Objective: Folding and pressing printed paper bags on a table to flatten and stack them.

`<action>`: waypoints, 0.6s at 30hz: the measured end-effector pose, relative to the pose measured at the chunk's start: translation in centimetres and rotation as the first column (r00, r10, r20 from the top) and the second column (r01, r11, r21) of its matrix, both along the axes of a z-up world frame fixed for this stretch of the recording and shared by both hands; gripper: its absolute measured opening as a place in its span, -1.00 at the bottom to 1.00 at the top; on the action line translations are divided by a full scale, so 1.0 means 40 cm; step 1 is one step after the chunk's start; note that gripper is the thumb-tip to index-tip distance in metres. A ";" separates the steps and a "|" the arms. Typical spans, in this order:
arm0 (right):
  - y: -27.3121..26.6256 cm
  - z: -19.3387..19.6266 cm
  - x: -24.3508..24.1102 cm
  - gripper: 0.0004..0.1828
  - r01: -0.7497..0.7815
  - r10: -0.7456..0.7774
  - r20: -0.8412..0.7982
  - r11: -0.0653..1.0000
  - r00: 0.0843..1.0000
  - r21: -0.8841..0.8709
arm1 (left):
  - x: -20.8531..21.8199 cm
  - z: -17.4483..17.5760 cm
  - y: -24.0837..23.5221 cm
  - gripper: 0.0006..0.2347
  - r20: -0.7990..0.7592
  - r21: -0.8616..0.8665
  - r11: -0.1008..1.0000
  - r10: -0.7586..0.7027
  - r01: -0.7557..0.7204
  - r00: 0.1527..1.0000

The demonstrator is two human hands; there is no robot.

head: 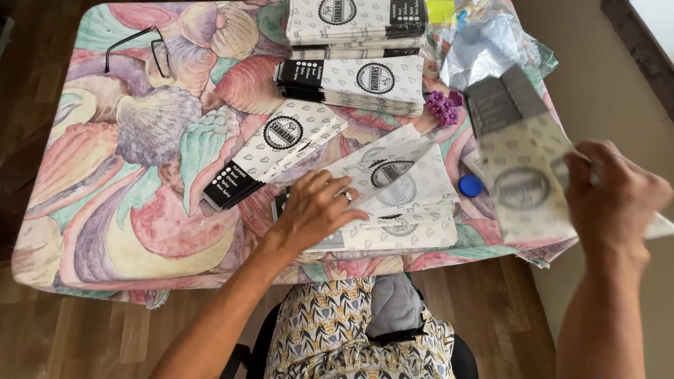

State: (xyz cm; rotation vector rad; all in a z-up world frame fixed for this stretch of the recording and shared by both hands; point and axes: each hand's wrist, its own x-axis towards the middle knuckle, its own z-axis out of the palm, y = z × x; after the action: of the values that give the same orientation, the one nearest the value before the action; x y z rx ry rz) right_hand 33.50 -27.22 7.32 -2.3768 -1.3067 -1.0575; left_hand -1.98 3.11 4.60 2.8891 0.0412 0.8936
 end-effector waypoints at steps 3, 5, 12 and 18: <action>0.142 0.030 -0.050 -0.82 -0.052 0.055 0.036 0.994 0.998 -0.098 | -0.001 -0.013 -0.039 -0.52 -0.081 0.006 0.993 0.114 -0.114 0.990; 0.202 0.057 -0.097 -0.76 -0.020 -0.001 -0.075 0.962 0.997 -0.272 | 0.012 -0.021 -0.045 -0.53 -0.061 0.002 0.982 0.186 -0.187 0.981; 0.267 0.065 -0.287 -0.93 -0.637 0.660 -0.140 0.750 0.738 0.180 | 0.001 -0.027 -0.086 -0.32 -0.224 -0.097 0.935 0.313 -0.341 0.923; 0.246 -0.138 -0.490 -0.84 -0.746 0.778 -0.165 0.629 0.607 0.221 | -0.003 0.008 -0.112 -0.41 -0.344 -0.185 0.921 0.266 -0.343 0.900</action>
State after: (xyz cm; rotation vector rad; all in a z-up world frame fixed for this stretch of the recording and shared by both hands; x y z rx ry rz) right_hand 13.89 -17.39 1.81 -1.4720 -1.8182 -0.5211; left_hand -2.08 -1.36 4.94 2.7988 0.6073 0.4138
